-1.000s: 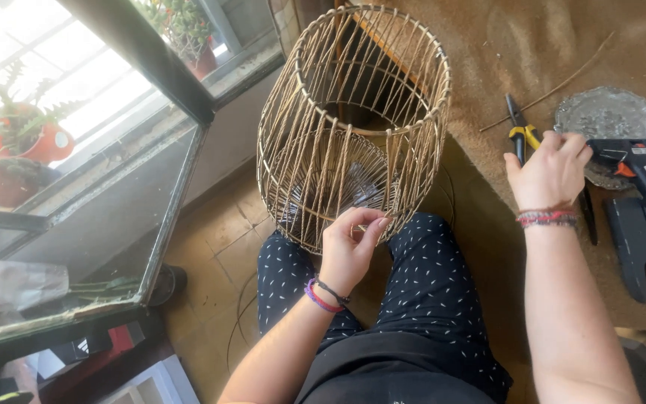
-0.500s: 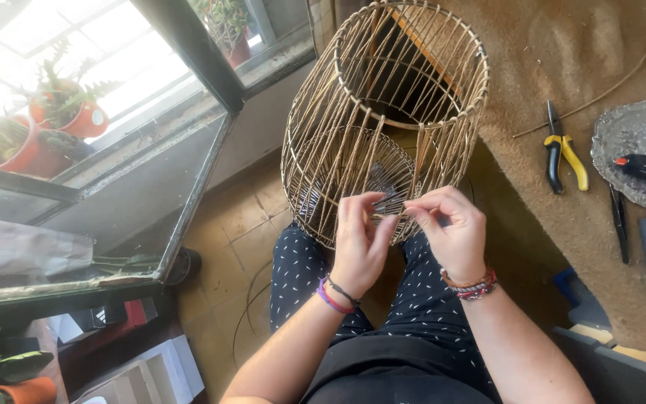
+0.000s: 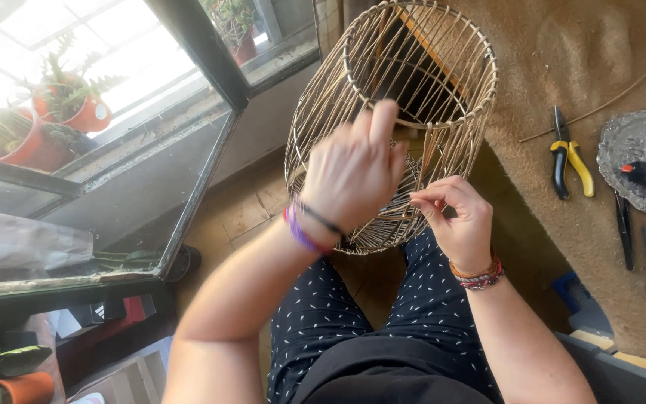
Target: The person repairs a wicker basket by cutting a thin stick, inserting it into the basket frame, and securing it with a hot glue gun and pliers. They then use a lighter to heat and shape the stick end.
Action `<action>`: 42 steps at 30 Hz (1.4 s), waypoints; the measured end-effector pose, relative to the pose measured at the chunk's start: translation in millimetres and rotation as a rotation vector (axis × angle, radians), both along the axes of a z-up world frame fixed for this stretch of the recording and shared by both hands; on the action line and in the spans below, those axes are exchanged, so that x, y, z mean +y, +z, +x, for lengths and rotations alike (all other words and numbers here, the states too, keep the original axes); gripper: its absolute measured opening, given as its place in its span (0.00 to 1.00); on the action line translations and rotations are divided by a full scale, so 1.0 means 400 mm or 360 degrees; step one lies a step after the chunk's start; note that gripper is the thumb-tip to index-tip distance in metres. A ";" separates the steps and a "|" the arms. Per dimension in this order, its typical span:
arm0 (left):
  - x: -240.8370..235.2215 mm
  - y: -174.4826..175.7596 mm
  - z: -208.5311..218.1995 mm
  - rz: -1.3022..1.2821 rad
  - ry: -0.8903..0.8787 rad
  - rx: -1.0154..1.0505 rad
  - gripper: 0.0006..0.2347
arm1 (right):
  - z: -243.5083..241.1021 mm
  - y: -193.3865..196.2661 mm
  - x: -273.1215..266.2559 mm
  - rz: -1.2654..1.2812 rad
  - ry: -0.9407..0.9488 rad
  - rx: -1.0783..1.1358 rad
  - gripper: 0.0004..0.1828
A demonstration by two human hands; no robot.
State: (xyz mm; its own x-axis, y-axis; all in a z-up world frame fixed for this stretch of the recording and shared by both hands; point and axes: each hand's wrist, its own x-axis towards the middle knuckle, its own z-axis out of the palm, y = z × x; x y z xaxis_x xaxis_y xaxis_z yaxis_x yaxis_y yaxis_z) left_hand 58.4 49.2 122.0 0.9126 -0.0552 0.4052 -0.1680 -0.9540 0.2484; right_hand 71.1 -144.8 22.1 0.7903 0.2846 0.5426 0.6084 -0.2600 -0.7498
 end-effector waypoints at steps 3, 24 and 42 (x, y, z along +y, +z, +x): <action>0.024 0.068 0.121 0.0035 -0.0227 -0.0048 0.02 | -0.009 0.024 -0.002 -0.0131 0.0082 -0.0048 0.02; -0.044 0.051 0.475 0.1081 -0.1263 0.1537 0.10 | 0.039 0.042 0.031 -0.0094 0.0352 -0.0156 0.04; -0.074 0.038 0.464 0.1001 -0.1057 0.1190 0.07 | 0.038 0.028 0.035 -0.0106 0.0363 -0.0116 0.04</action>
